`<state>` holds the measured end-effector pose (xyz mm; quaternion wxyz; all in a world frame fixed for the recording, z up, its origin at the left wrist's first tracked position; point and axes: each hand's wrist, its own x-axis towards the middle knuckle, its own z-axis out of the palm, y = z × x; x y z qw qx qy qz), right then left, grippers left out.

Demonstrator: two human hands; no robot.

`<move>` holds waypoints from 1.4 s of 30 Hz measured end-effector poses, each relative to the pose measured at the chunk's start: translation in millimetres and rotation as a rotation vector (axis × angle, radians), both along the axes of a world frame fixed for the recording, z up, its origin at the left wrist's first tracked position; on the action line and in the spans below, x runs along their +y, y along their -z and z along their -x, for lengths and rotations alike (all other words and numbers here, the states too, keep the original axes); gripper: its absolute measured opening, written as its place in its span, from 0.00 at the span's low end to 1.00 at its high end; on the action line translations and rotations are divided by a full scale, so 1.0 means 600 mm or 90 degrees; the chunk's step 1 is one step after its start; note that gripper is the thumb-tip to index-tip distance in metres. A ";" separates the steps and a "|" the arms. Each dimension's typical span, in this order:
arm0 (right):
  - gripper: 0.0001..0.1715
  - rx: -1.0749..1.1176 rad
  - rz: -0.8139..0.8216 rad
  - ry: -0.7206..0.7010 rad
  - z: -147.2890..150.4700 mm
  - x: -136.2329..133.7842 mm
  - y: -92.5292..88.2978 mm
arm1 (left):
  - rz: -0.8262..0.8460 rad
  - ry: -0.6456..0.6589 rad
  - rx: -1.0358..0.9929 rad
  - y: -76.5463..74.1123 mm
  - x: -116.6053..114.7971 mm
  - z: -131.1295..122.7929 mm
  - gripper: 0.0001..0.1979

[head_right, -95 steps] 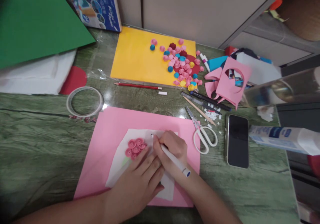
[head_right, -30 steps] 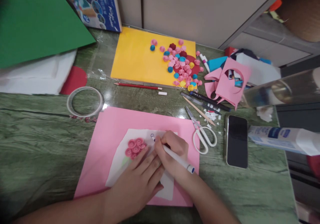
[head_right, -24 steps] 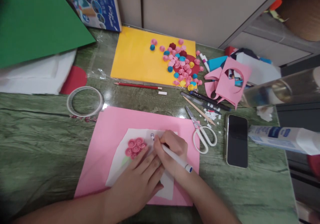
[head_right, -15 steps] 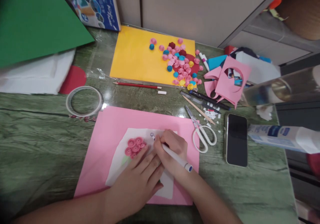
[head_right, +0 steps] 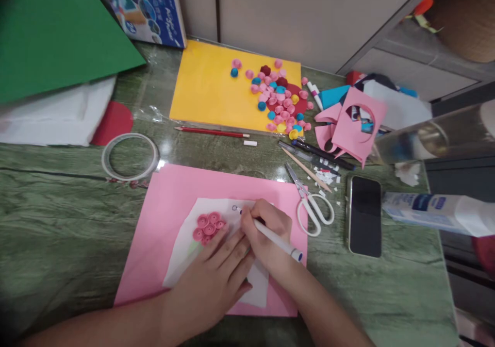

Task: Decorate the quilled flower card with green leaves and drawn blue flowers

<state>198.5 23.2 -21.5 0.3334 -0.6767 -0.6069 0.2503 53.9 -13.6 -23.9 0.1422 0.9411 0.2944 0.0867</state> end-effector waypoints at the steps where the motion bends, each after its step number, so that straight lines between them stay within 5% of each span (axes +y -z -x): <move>1: 0.17 0.001 0.000 0.000 0.001 0.000 -0.001 | -0.002 -0.001 0.000 0.000 0.001 0.000 0.23; 42: 0.16 0.006 -0.001 -0.041 -0.001 -0.003 -0.001 | 0.003 -0.002 -0.010 0.003 -0.003 -0.001 0.23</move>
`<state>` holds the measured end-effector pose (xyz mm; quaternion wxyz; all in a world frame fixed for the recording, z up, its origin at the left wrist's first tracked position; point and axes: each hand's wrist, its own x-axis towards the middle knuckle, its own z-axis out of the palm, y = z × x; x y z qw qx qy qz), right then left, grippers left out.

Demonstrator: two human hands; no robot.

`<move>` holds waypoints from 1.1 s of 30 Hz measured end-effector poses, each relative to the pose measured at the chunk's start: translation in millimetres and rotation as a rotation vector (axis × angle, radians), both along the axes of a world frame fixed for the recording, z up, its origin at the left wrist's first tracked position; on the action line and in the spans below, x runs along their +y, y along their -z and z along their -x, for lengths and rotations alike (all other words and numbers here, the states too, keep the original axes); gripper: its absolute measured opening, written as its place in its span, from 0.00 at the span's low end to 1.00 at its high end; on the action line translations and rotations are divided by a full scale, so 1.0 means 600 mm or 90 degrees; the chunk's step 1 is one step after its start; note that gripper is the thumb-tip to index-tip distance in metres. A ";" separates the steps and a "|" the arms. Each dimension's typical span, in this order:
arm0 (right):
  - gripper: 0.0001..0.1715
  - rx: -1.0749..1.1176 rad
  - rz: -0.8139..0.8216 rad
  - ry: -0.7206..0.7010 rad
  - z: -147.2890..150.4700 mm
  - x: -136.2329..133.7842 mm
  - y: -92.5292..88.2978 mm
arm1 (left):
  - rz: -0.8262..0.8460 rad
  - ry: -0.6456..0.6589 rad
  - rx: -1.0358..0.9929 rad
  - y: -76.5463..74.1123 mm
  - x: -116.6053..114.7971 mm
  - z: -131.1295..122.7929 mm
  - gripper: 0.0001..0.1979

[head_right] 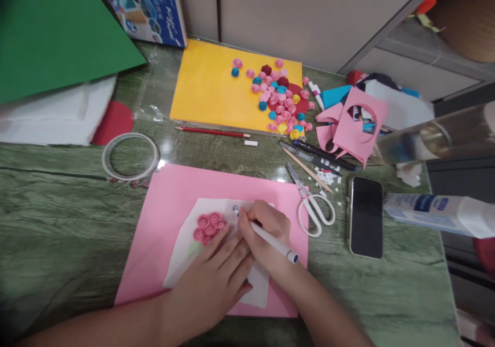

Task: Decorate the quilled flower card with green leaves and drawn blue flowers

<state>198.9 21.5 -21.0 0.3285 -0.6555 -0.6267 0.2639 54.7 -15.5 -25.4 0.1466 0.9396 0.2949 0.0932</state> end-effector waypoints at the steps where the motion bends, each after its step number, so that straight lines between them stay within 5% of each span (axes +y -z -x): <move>1: 0.16 0.000 0.001 0.002 0.000 0.000 0.000 | -0.001 0.001 -0.001 0.000 0.001 0.000 0.23; 33: 0.17 -0.014 0.008 0.012 0.003 0.001 0.000 | 0.000 0.003 0.012 -0.001 0.004 0.001 0.23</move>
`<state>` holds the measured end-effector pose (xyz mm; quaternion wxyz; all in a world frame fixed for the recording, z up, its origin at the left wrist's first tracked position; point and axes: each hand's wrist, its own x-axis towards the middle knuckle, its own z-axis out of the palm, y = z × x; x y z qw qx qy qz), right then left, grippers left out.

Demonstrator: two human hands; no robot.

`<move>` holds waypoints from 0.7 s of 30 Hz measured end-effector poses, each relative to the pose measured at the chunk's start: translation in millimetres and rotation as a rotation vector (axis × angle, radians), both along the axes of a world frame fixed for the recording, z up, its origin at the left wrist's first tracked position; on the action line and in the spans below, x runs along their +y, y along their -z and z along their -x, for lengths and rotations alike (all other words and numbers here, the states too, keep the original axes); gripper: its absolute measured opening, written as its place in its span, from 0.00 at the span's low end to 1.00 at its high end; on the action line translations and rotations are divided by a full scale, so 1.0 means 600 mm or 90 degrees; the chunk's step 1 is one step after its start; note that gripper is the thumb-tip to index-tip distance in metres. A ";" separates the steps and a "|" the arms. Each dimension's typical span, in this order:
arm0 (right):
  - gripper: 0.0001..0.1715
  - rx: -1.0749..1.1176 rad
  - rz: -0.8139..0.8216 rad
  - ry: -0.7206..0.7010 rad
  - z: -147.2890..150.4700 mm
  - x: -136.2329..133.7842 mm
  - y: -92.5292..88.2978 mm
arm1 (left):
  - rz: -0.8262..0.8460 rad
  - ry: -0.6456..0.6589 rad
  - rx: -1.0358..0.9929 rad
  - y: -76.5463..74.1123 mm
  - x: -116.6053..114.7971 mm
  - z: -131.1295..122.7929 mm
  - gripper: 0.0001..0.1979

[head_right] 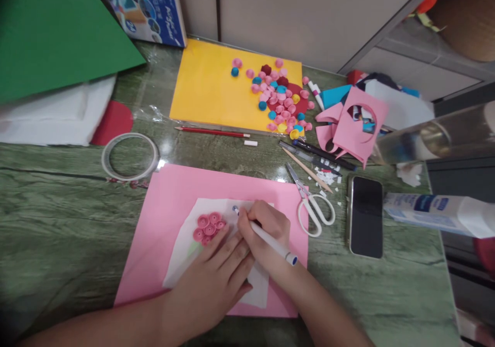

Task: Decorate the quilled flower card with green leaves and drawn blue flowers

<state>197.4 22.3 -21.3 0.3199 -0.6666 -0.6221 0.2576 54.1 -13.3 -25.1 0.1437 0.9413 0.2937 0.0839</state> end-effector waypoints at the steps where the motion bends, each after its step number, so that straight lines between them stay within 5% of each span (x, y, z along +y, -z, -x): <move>1: 0.17 -0.002 -0.001 0.001 0.000 0.000 0.000 | -0.002 -0.001 -0.001 0.000 0.000 0.000 0.23; 21: 0.16 0.018 0.004 0.011 -0.001 -0.002 0.002 | 0.000 -0.006 -0.010 0.002 0.001 0.000 0.22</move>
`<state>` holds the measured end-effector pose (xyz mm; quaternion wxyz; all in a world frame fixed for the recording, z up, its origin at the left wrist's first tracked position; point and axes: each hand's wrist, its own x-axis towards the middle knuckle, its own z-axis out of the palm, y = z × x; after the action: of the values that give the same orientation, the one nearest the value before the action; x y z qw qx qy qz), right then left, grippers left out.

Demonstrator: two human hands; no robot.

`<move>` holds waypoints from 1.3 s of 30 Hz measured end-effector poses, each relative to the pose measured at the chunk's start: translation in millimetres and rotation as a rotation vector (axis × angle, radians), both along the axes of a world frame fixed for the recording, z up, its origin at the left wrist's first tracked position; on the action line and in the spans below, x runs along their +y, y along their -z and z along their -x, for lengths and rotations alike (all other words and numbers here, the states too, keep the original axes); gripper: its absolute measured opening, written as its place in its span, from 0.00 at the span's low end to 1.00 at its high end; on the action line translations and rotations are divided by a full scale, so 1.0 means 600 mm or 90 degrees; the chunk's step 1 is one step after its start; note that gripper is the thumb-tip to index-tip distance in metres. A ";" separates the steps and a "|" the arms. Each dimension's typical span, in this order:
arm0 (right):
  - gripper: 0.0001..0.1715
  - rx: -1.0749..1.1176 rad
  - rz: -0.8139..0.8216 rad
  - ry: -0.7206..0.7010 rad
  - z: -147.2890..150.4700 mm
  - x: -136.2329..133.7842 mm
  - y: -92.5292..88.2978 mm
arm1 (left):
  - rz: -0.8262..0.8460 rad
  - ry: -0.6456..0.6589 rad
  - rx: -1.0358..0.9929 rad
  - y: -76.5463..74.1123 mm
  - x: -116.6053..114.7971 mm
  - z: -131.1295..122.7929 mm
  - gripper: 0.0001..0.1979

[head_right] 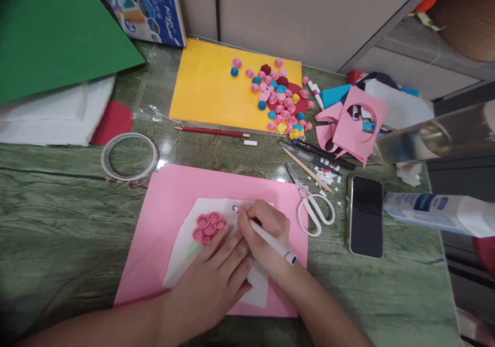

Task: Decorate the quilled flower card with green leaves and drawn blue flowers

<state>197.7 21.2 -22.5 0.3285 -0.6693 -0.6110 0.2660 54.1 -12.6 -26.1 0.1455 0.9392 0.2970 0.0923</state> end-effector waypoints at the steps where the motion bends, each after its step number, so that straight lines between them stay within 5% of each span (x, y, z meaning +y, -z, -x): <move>1: 0.16 0.001 0.001 0.002 0.000 0.000 0.001 | -0.001 0.001 0.000 0.000 0.000 0.000 0.22; 39: 0.17 -0.007 -0.007 0.005 -0.003 -0.002 0.007 | -0.004 0.007 0.006 -0.002 -0.001 0.000 0.23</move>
<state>199.6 19.9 -26.5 0.3299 -0.6713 -0.6115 0.2581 53.9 -13.4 -25.1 0.1416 0.9417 0.2921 0.0884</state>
